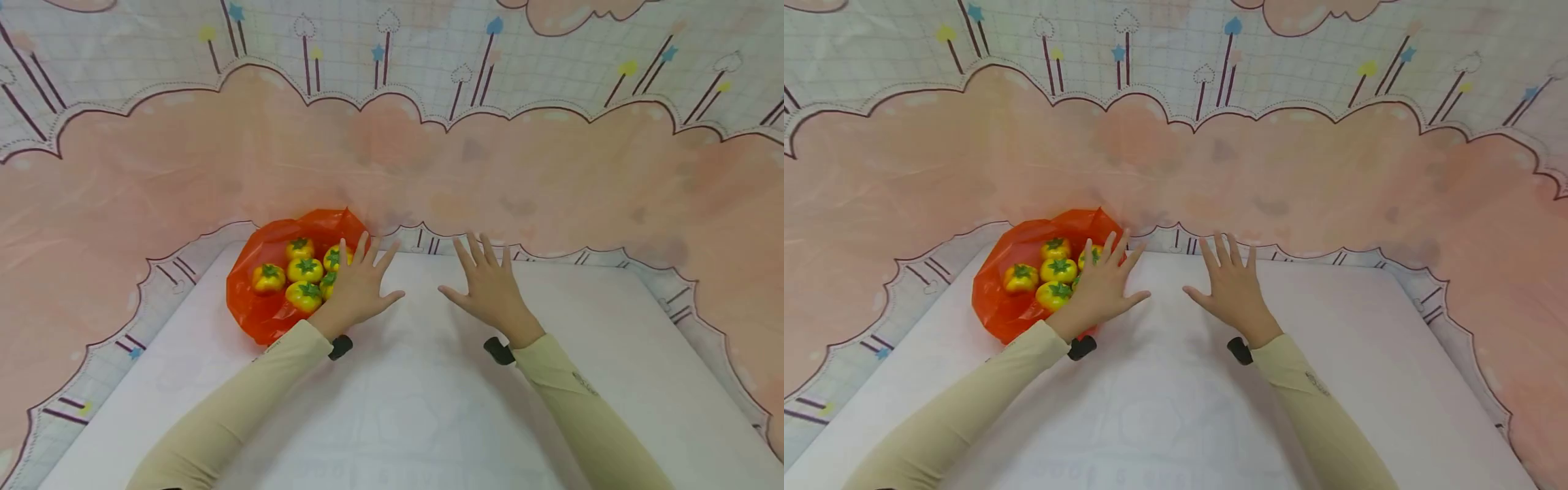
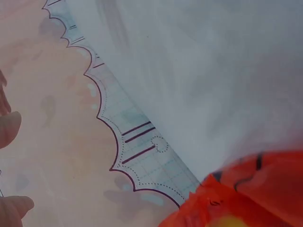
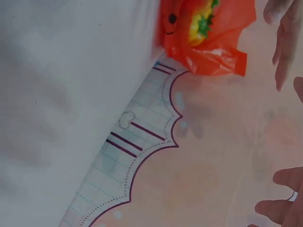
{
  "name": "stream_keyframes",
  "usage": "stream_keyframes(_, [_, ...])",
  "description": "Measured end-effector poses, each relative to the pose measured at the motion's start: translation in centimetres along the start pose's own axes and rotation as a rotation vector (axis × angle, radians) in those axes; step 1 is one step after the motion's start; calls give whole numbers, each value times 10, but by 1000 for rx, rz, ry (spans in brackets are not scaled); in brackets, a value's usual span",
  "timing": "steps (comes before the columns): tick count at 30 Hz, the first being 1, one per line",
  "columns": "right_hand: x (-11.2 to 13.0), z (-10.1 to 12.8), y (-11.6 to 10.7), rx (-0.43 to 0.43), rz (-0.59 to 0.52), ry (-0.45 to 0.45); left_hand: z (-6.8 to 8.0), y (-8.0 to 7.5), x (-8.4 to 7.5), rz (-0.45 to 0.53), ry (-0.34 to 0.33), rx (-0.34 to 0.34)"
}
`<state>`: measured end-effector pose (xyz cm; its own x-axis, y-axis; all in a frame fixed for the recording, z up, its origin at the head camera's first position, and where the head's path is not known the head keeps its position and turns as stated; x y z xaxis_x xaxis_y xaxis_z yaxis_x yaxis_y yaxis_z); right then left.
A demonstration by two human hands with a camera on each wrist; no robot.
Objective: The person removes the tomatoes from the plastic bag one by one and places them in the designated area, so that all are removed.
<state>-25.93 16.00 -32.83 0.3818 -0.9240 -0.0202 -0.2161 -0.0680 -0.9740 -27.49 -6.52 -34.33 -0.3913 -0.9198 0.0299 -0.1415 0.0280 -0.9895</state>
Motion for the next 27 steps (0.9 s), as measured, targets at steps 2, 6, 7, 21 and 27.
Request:
stream_keyframes(2, [2,-4,-1,-4,2,-16,2,-1,5,2,-2,-5])
stream_keyframes(6, [6,-13,-3,0,-2,-44,10,-3,17,1,-7,7])
stream_keyframes(7, [8,-15,-3,2,-3,-53,12,-4,20,0,-8,12])
stream_keyframes(21, [29,-51,-11,-50,-23,-156,47,-17,75,15,-67,16])
stream_keyframes(27, [39,-65,-8,-56,-76,-185,66,-18,99,7,-47,70])
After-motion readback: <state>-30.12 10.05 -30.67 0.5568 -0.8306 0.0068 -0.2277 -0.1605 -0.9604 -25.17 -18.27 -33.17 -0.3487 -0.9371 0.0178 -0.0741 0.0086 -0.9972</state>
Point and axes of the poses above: each hand's wrist, its own z-axis away from the middle knuckle, its own y-axis out of the palm, x = y × z, the point moved 2 cm from there along -z, towards the middle knuckle, and after that the axes turned 7 degrees about x, right-handed, at the moved point
